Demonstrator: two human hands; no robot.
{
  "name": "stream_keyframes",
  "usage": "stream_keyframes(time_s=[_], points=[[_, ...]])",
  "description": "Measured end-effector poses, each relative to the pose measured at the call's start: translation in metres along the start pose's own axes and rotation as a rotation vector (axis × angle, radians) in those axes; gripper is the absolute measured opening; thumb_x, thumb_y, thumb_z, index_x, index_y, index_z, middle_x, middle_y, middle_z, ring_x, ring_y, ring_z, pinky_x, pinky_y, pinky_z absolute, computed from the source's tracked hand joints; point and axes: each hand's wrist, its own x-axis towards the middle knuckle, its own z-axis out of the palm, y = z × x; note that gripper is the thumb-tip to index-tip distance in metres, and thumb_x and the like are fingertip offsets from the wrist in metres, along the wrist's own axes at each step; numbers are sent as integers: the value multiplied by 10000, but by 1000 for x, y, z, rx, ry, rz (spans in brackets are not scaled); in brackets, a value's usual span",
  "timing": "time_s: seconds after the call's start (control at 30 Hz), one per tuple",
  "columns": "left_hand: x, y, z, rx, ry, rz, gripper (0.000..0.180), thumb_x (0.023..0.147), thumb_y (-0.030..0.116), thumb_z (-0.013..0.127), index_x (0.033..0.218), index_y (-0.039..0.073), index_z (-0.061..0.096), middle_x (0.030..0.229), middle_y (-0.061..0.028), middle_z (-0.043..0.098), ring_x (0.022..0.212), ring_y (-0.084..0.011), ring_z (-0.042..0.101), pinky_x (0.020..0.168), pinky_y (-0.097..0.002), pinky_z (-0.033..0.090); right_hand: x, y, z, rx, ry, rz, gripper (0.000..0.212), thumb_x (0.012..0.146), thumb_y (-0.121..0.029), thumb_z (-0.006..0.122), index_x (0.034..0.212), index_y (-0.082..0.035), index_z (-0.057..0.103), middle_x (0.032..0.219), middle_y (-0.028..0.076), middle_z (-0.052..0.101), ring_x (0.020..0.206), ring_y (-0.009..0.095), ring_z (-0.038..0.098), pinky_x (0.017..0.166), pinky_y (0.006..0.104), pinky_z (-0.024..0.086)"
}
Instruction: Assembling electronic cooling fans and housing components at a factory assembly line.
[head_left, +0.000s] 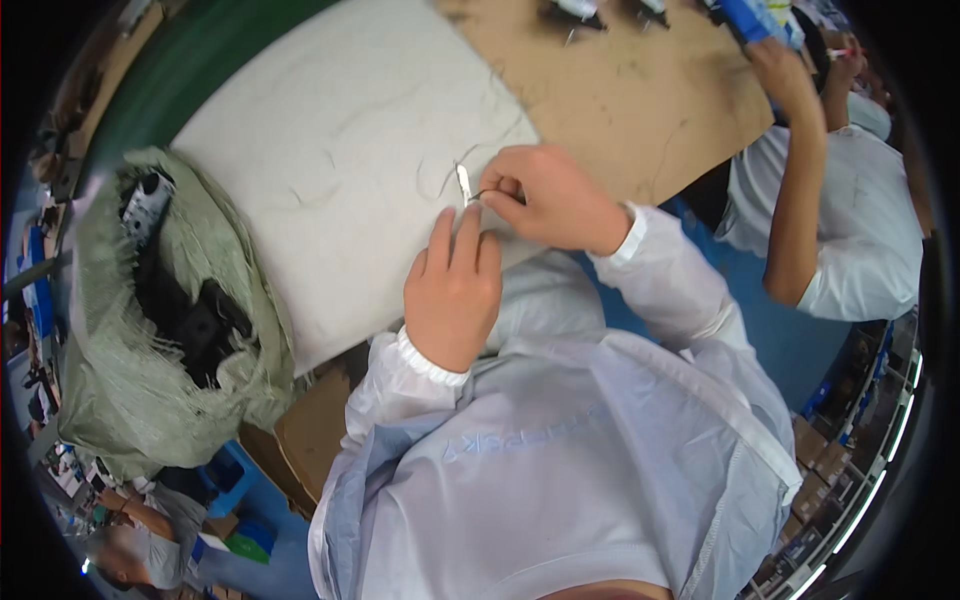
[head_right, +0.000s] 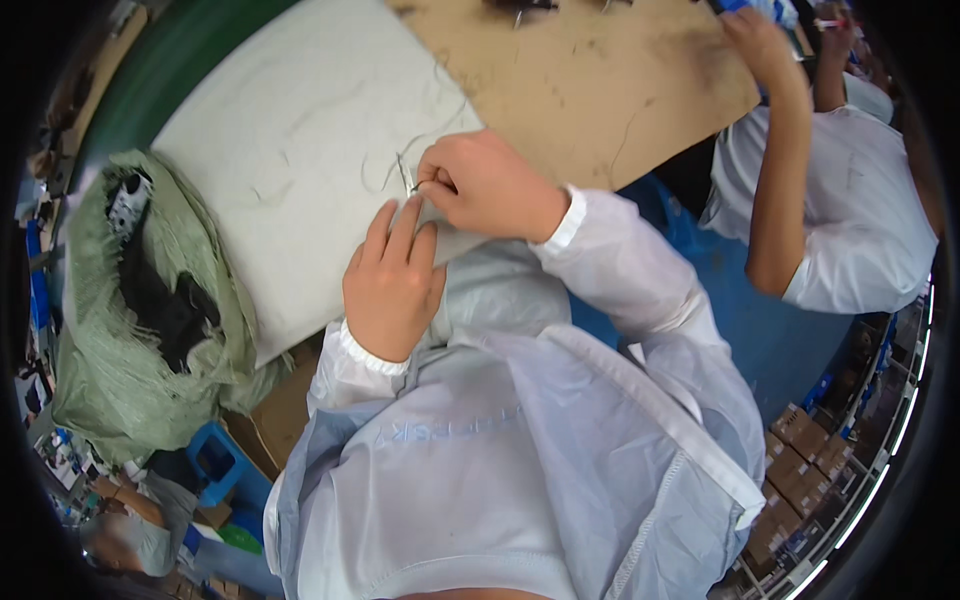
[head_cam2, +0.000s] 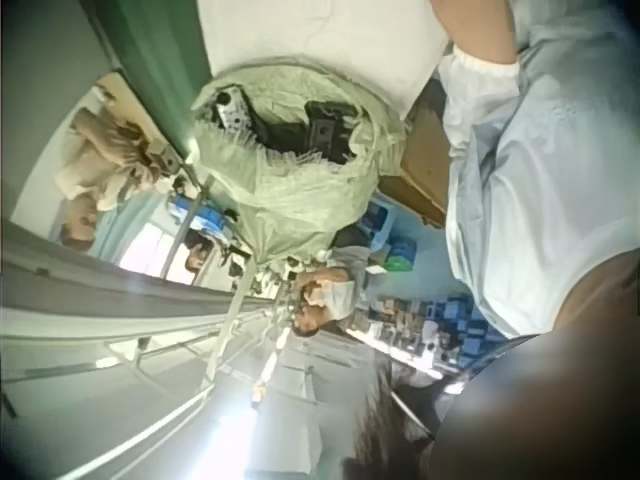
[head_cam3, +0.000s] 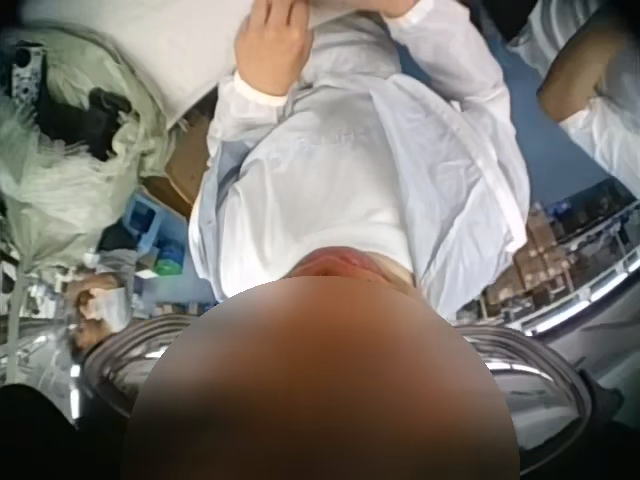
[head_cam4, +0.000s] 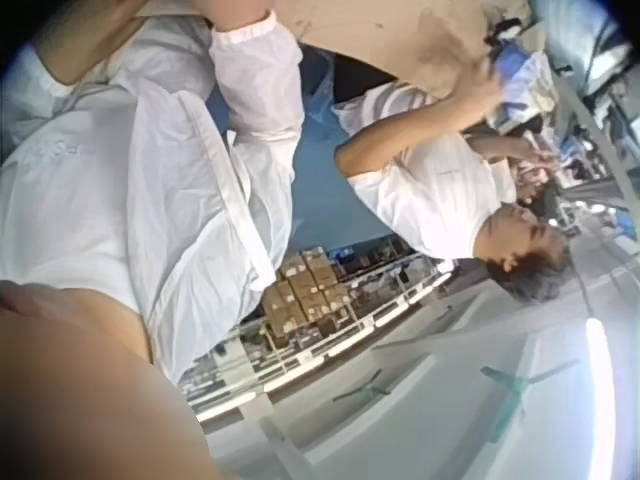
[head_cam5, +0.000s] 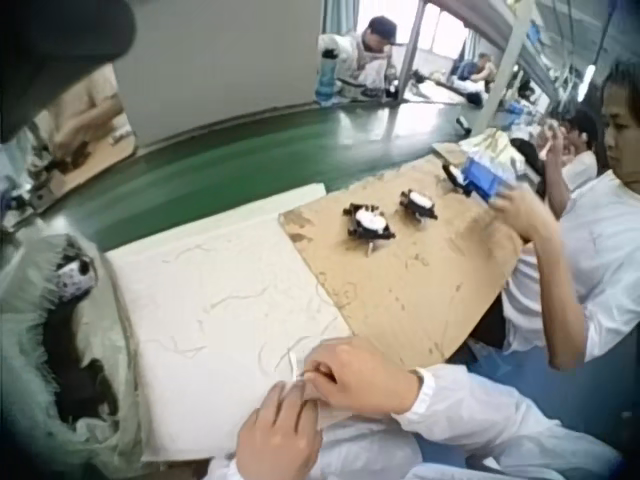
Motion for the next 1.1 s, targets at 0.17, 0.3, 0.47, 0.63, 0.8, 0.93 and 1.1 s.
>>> stream_keyframes(time_s=[0.17,0.3,0.47,0.63,0.8,0.93,1.1], points=[[30,-14,-19,64,1,69,229,771,192,722,933,31,701,1123,-77,700,1021,-239,656,798,-333,527,2,4,-29,-3,317,83,61,790,-58,642,806,-14,681,748,97,646,596,278,540,587,348,459],[67,-16,-35,86,-4,85,250,791,232,714,952,41,722,1046,-79,722,910,-260,678,738,-331,524,1,15,-37,-176,415,140,95,806,-79,625,842,-21,690,779,112,665,633,326,588,611,379,488],[145,-17,-15,-200,-142,-153,240,806,266,656,818,47,755,771,-165,711,650,-373,636,630,-408,527,-9,12,-35,-341,515,251,131,823,-96,619,891,-15,696,794,128,667,656,340,601,620,394,493],[211,-24,54,-274,-165,-351,336,829,340,661,781,17,744,750,-167,706,702,-407,653,670,-439,538,-22,1,-41,-275,600,311,178,828,-103,637,949,6,707,807,151,676,637,328,594,611,382,482],[235,-4,100,-283,-33,-458,326,819,334,685,803,13,740,777,-178,709,689,-388,653,648,-460,527,-56,-3,-53,-159,700,386,179,844,-76,621,971,19,705,874,156,708,672,298,633,631,350,507],[241,-16,99,-290,144,-525,225,830,228,645,777,29,737,770,-178,702,691,-377,646,703,-453,523,-63,-7,-66,-140,738,334,149,877,-63,629,979,20,697,835,117,693,642,223,592,627,304,499],[216,-46,30,-15,577,-200,130,790,172,664,704,82,702,689,-137,651,660,-321,560,735,-412,454,-48,-18,-88,-175,736,239,138,899,-73,634,987,11,701,831,85,693,668,178,578,632,268,479]])
